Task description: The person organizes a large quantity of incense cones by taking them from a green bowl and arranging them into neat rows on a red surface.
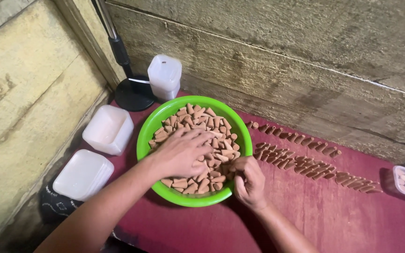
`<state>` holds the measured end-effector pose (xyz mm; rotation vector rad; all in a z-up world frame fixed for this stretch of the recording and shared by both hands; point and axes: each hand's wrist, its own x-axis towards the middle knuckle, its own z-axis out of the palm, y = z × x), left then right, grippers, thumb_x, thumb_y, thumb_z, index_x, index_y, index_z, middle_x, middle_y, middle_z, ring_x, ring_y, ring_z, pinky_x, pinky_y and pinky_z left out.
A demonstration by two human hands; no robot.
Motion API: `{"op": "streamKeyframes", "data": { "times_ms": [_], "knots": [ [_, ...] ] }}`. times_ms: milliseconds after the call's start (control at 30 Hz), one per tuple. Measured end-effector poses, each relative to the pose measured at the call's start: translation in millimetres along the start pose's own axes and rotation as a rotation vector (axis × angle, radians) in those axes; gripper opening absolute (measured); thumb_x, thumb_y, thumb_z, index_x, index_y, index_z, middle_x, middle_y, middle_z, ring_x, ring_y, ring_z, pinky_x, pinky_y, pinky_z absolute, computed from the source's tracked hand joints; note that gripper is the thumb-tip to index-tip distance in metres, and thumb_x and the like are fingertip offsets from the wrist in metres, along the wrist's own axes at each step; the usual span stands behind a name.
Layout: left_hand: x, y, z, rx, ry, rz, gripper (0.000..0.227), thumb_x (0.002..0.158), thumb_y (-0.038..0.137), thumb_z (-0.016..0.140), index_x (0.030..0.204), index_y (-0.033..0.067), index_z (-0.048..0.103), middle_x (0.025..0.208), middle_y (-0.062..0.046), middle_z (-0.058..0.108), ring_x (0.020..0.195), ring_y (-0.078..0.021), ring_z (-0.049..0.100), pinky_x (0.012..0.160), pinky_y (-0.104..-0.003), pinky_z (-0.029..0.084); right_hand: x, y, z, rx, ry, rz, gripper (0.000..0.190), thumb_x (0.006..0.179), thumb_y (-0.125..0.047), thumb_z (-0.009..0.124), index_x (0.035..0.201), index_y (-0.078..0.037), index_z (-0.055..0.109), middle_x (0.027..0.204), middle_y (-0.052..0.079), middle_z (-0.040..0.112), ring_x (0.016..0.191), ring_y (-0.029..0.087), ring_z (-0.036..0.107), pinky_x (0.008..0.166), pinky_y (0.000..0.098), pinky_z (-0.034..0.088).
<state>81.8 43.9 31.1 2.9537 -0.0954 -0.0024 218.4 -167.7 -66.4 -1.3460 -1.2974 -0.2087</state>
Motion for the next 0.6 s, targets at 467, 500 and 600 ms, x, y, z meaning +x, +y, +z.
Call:
{"op": "streamKeyframes", "data": {
  "times_ms": [467, 500, 600],
  "knots": [
    [47, -71, 36, 0.264, 0.412, 0.055, 0.029, 0.093, 0.042, 0.064, 0.114, 0.0214, 0.065, 0.124, -0.005, 0.061, 0.119, -0.0271, 0.057, 0.089, -0.046, 0.044, 7, -3, 2, -0.054, -0.035, -0.106, 0.024, 0.093, 0.001, 0.051, 0.083, -0.010, 0.071, 0.079, 0.011, 0.066, 0.068, 0.033, 0.062, 0.064, 0.0439, 0.053],
    [50, -73, 40, 0.264, 0.417, 0.066, 0.028, 0.093, 0.041, 0.063, 0.112, 0.0205, 0.066, 0.122, -0.006, 0.061, 0.118, -0.0287, 0.057, 0.086, -0.045, 0.045, 8, -6, 1, -0.050, -0.041, -0.108, 0.024, 0.093, 0.001, 0.051, 0.083, -0.010, 0.071, 0.078, 0.011, 0.066, 0.067, 0.033, 0.062, 0.063, 0.0442, 0.053],
    [48, -69, 34, 0.115, 0.476, 0.059, 0.026, 0.092, 0.041, 0.065, 0.104, 0.0182, 0.069, 0.116, -0.006, 0.064, 0.114, -0.0291, 0.061, 0.089, -0.045, 0.047, 3, -1, 1, -0.064, -0.042, -0.120, 0.024, 0.093, -0.001, 0.051, 0.082, -0.011, 0.070, 0.080, 0.010, 0.067, 0.069, 0.032, 0.063, 0.063, 0.0443, 0.053]
  ]
}}
